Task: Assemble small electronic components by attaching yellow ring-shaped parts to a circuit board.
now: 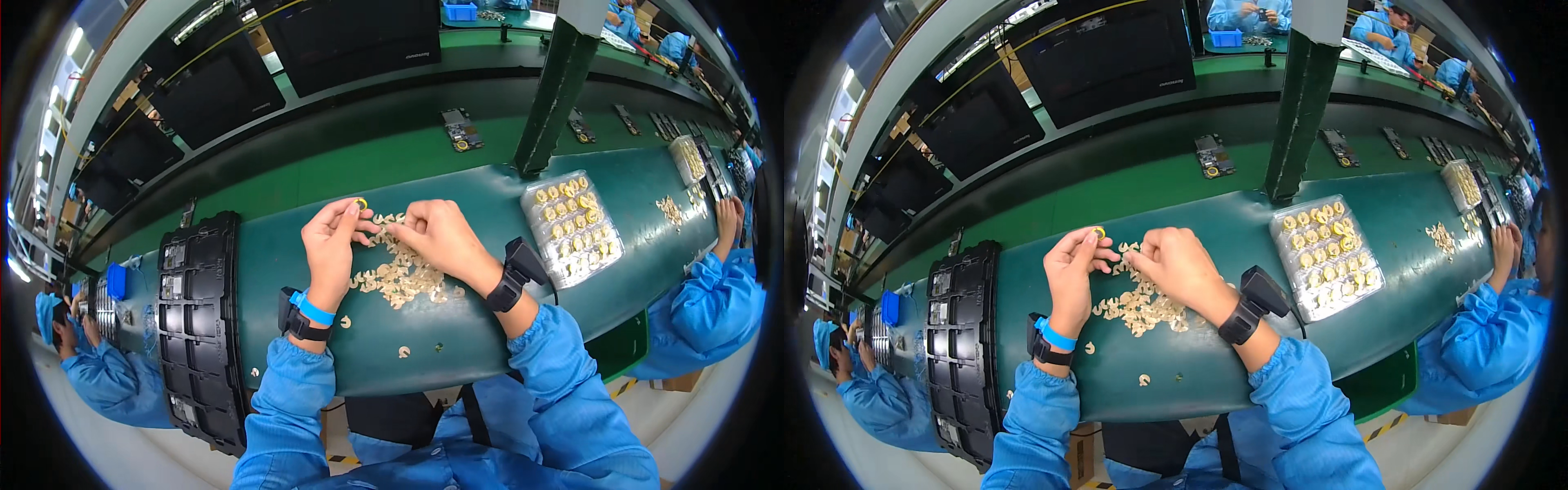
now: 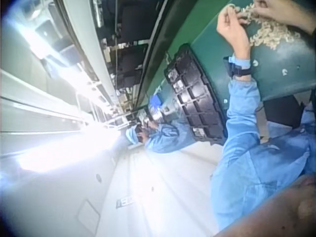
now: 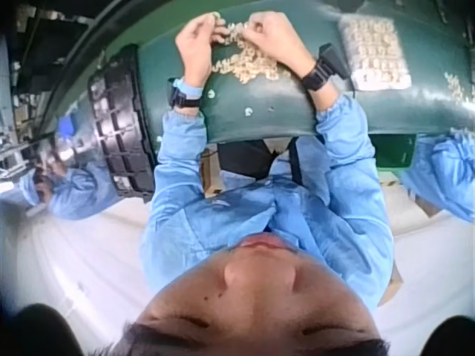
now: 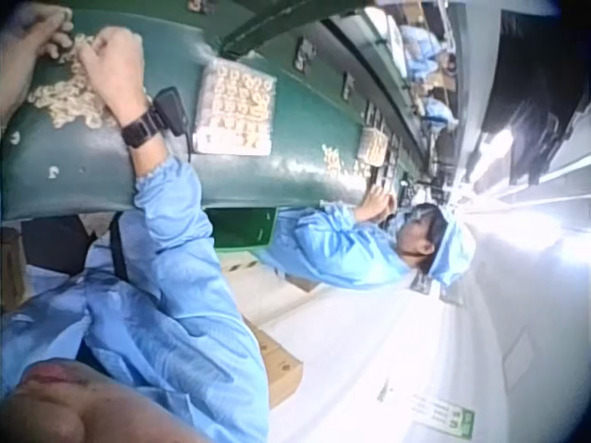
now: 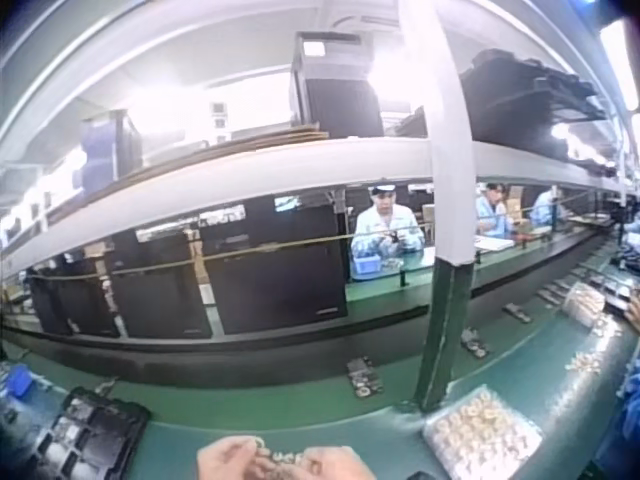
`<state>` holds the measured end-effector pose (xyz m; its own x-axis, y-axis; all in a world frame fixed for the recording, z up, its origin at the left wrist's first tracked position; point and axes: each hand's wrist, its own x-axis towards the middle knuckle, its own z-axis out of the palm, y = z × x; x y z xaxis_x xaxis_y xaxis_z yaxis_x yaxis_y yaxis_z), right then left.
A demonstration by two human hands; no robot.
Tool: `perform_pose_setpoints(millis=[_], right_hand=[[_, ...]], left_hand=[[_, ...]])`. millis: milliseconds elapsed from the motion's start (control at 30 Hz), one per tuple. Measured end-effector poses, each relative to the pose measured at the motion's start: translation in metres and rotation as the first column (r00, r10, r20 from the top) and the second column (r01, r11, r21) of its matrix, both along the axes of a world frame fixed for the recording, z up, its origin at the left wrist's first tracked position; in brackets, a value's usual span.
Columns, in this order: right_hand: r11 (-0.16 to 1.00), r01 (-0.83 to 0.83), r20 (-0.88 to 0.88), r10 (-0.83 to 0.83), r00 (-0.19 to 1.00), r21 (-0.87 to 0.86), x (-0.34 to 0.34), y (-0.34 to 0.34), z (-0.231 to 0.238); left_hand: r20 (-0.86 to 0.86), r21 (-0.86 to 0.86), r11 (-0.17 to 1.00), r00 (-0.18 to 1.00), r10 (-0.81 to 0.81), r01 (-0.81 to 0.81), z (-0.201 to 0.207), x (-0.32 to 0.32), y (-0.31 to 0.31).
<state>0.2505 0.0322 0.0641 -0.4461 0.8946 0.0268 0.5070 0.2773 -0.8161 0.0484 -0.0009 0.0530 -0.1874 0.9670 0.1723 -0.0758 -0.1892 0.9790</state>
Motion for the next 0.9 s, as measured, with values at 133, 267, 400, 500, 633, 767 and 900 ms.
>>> perform_pose_setpoints(millis=[133, 267, 400, 500, 633, 767, 900], right_hand=[[0.989, 0.079, -0.371, -0.026, 0.928, 0.128, -0.01, -0.004, -0.006], [0.975, 0.072, -0.468, 0.035, 0.883, 0.209, -0.009, -0.004, -0.007], [0.933, 0.082, -0.473, 0.101, 0.875, 0.351, -0.005, -0.002, -0.011], [0.946, 0.052, -0.449, 0.104, 0.888, 0.321, -0.006, -0.005, -0.01], [0.937, 0.05, -0.451, 0.12, 0.884, 0.347, -0.006, -0.006, -0.011], [0.835, 0.014, -0.296, 0.179, 0.938, 0.55, -0.002, -0.005, -0.011], [0.684, -0.021, -0.164, 0.204, 0.965, 0.729, -0.001, 0.002, -0.011]], left_hand=[[0.008, -0.036, 0.998, 0.999, -0.051, 0.052, -0.003, 0.0, -0.005], [-0.028, -0.025, 0.994, 0.993, -0.111, 0.111, -0.005, 0.004, -0.006], [0.111, -0.141, 0.96, 0.968, -0.227, 0.241, -0.005, -0.002, -0.007], [0.205, -0.118, 0.931, 0.926, -0.317, 0.345, -0.001, -0.004, -0.008], [0.186, -0.11, 0.924, 0.92, -0.344, 0.367, 0.004, -0.004, -0.007], [0.271, -0.122, 0.908, 0.893, -0.358, 0.401, 0.01, -0.003, -0.01], [0.339, -0.157, 0.898, 0.877, -0.341, 0.41, 0.01, -0.005, -0.008]])
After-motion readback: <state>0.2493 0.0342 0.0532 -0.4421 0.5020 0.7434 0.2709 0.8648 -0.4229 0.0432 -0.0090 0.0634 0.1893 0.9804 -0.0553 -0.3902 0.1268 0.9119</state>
